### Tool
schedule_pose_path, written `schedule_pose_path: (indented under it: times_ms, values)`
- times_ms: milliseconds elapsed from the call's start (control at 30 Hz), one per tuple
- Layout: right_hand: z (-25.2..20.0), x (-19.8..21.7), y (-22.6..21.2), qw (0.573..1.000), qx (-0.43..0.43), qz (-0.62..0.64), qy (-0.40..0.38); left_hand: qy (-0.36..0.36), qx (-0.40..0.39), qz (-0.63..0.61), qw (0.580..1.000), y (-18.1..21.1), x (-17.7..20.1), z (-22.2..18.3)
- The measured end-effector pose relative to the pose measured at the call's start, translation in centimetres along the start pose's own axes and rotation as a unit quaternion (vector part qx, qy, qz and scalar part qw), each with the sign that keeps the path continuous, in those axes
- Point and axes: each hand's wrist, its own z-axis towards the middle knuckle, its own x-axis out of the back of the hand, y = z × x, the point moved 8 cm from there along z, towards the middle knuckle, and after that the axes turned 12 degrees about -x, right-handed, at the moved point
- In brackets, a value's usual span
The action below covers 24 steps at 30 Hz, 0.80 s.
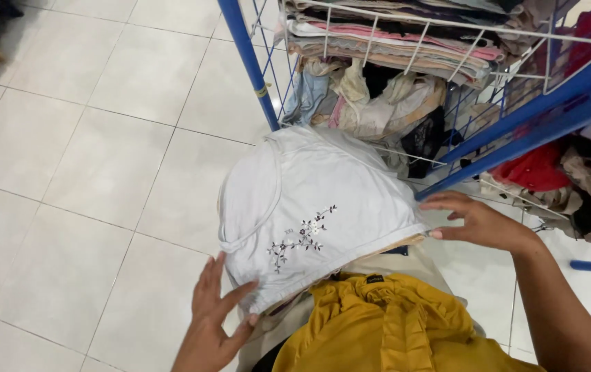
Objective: Organizing and folding various undergarments on a display rack.
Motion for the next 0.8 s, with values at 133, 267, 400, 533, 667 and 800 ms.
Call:
schedule_pose_path:
  times_ms: [133, 267, 400, 533, 667, 800]
  values:
    - [0.9, 1.4, -4.0, 0.995, -0.033, 0.03, 0.084, 0.011, -0.046, 0.045, 0.998, 2.2, 2.6, 6.6]
    - [4.0, -1.2, -8.9, 0.967, 0.149, 0.038, 0.201, 0.04, -0.101, 0.118, 0.987, 2.7, -0.7, 12.0]
    - [6.0, -5.7, -8.9, 0.98, 0.142, 0.059, 0.129, -0.001, -0.12, 0.207, 0.971, 0.8, -5.1, 12.0]
    - [7.5, -6.1, -4.7, 0.984, 0.117, 0.1, 0.086, 0.03, -0.098, 0.214, 0.971, 0.1, -3.9, 12.0]
    - [9.1, -5.4, -3.3, 0.975, 0.117, 0.157, 0.107, 0.018, -0.108, 0.237, 0.965, 0.7, -2.8, 15.2]
    - [14.3, -4.4, 1.7, 0.943, 0.037, 0.257, 0.207, 0.034, -0.192, 0.235, 0.952, 3.5, -2.8, 22.8]
